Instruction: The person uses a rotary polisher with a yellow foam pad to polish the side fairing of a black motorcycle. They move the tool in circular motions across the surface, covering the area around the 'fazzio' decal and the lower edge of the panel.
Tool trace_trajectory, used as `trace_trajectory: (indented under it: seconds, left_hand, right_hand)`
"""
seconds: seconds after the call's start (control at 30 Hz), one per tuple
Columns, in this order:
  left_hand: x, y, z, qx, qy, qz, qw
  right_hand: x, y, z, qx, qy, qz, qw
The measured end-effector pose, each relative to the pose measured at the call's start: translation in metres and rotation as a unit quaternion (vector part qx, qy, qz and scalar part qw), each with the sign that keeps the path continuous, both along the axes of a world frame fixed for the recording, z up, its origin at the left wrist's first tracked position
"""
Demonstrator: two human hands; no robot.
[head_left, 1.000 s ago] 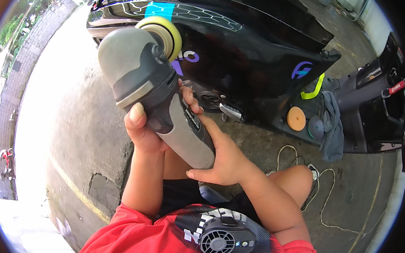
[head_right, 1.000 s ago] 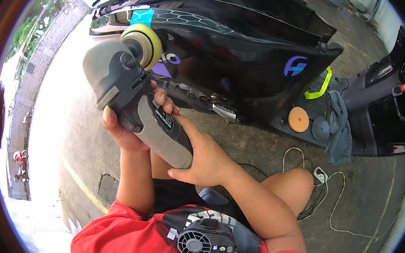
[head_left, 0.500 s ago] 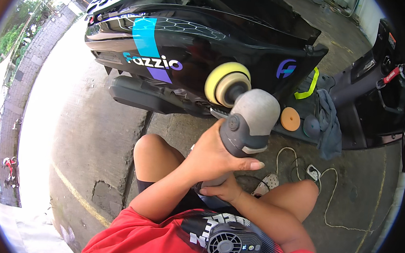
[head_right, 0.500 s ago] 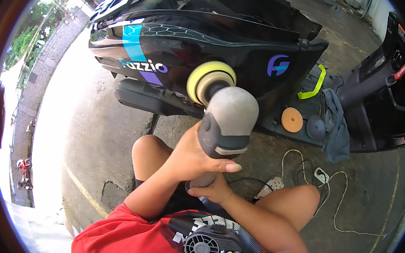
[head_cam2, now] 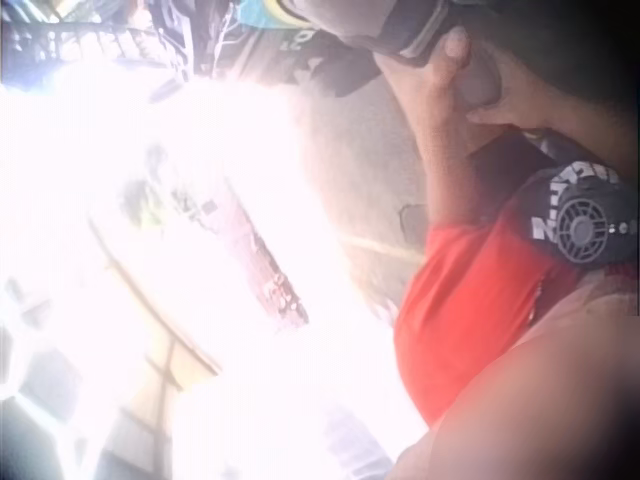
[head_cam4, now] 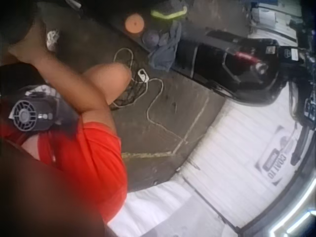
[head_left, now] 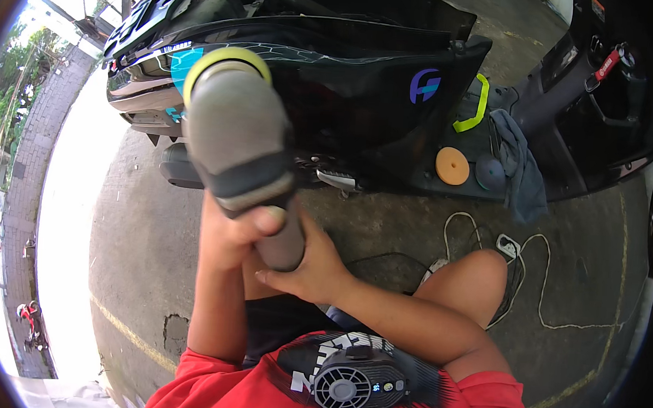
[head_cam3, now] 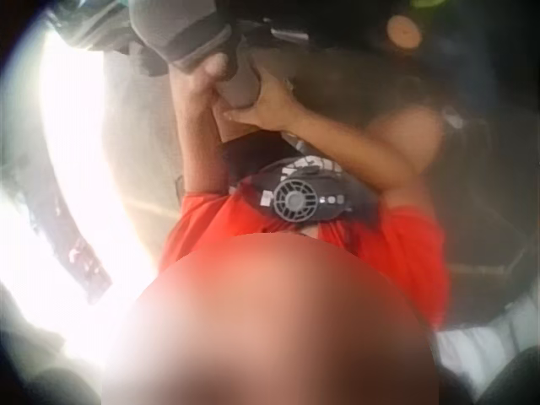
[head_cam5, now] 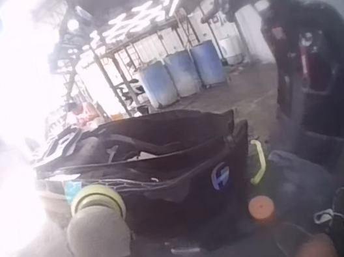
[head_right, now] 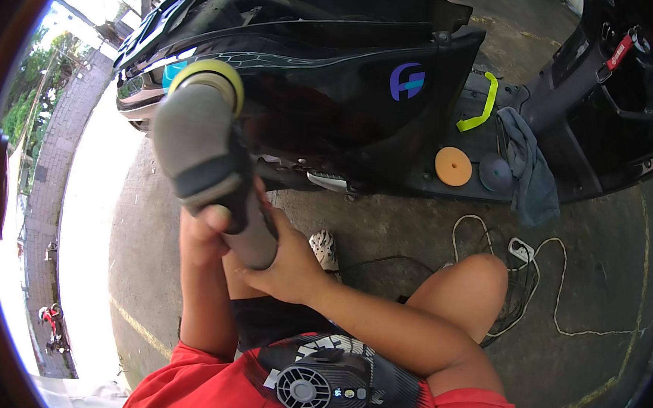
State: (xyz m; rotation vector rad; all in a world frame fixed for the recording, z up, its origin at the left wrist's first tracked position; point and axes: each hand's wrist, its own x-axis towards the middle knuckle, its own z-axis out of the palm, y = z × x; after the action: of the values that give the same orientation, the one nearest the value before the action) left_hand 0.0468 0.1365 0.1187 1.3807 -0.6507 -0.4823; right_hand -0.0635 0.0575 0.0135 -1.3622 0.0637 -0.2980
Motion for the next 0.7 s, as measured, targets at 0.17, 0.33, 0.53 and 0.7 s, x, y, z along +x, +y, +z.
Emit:
trace_trajectory:
  seconds: [0.17, 0.33, 0.53, 0.7]
  left_hand:
    - [-0.05, -0.05, -0.033, 0.253, -0.135, 0.002, 0.958]
    - [-0.06, -0.077, -0.049, 0.371, -0.102, -0.042, 0.922]
    - [-0.024, -0.019, -0.062, 0.128, -0.127, -0.012, 0.983]
    - [0.03, 0.029, -0.104, -0.17, 0.034, -0.077, 0.982]
  right_hand:
    - [-0.035, -0.006, -0.074, 0.052, -0.028, -0.043, 0.997]
    - [-0.043, -0.013, -0.124, 0.281, 0.063, 0.039, 0.957]
    - [-0.002, 0.001, -0.075, -0.013, -0.06, -0.045, 0.997]
    - [0.035, 0.003, -0.04, -0.141, 0.085, -0.075, 0.983]
